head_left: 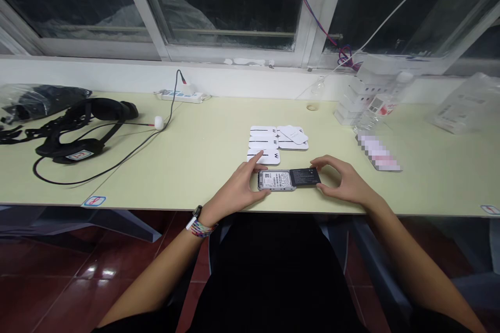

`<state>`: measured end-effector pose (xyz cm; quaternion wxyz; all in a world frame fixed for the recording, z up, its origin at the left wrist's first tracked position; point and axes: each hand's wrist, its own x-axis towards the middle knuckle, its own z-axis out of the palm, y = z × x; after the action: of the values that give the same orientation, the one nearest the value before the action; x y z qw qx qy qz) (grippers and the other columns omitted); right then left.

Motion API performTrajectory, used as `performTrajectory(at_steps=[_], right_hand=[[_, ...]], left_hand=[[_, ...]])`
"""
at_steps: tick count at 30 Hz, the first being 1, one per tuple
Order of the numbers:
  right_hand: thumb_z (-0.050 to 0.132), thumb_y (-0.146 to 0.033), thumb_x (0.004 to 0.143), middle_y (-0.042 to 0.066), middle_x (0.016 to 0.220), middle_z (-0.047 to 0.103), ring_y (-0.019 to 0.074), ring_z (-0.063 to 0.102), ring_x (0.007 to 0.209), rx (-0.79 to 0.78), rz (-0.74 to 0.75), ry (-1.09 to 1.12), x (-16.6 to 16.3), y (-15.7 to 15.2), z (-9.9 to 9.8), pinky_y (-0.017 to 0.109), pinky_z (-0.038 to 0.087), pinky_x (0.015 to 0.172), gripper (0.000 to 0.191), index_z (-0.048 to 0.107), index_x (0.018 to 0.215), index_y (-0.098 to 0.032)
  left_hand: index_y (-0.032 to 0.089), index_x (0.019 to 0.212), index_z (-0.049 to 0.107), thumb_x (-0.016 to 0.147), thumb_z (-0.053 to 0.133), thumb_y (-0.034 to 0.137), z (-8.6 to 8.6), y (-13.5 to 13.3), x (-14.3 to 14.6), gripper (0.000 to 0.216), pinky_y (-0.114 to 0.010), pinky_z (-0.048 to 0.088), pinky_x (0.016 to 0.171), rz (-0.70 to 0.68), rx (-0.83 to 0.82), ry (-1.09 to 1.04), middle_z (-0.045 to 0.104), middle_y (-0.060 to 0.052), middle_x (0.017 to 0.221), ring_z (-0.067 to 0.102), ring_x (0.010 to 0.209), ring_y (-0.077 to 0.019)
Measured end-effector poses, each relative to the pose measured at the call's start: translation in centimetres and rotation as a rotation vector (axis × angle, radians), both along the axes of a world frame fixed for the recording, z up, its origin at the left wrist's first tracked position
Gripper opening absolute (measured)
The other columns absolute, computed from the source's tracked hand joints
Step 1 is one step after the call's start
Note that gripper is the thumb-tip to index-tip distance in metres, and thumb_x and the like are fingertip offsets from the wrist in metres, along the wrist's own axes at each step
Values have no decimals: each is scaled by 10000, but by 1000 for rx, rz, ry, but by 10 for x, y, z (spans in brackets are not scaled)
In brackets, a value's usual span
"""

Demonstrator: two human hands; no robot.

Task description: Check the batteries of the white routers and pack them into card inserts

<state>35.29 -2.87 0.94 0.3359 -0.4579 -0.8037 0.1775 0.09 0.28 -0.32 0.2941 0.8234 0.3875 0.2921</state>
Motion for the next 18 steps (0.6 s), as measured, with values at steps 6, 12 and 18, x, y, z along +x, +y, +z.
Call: performTrajectory(at_steps=[6, 12, 18], right_hand=[[754, -252, 874, 62, 1235, 763, 304, 762, 1113, 8, -2, 28, -1, -2, -1, 564, 644, 1042, 441, 663, 1302, -305], [806, -276, 881, 77, 1243, 763, 313, 757, 1135, 67, -8, 126, -12, -1, 0, 572, 631, 1067, 468, 653, 1323, -300], [823, -325, 926, 87, 1261, 752, 296, 755, 1170, 61, 77, 233, -33, 10, 11, 547, 629, 1106, 563, 596, 1440, -303]], left_hand=[[364, 1773, 255, 931, 823, 312, 1, 0, 0, 1016, -573, 401, 1276, 0, -8, 4, 700, -84, 1493, 575, 1468, -357], [375, 1772, 250, 932, 825, 313, 1, 0, 0, 1020, -552, 416, 1261, -11, 8, 7, 706, -78, 1484, 585, 1451, -348], [367, 1772, 259, 931, 828, 299, 0, 0, 0, 1017, -538, 421, 1251, -12, 11, 2, 707, -86, 1476, 586, 1441, -350]])
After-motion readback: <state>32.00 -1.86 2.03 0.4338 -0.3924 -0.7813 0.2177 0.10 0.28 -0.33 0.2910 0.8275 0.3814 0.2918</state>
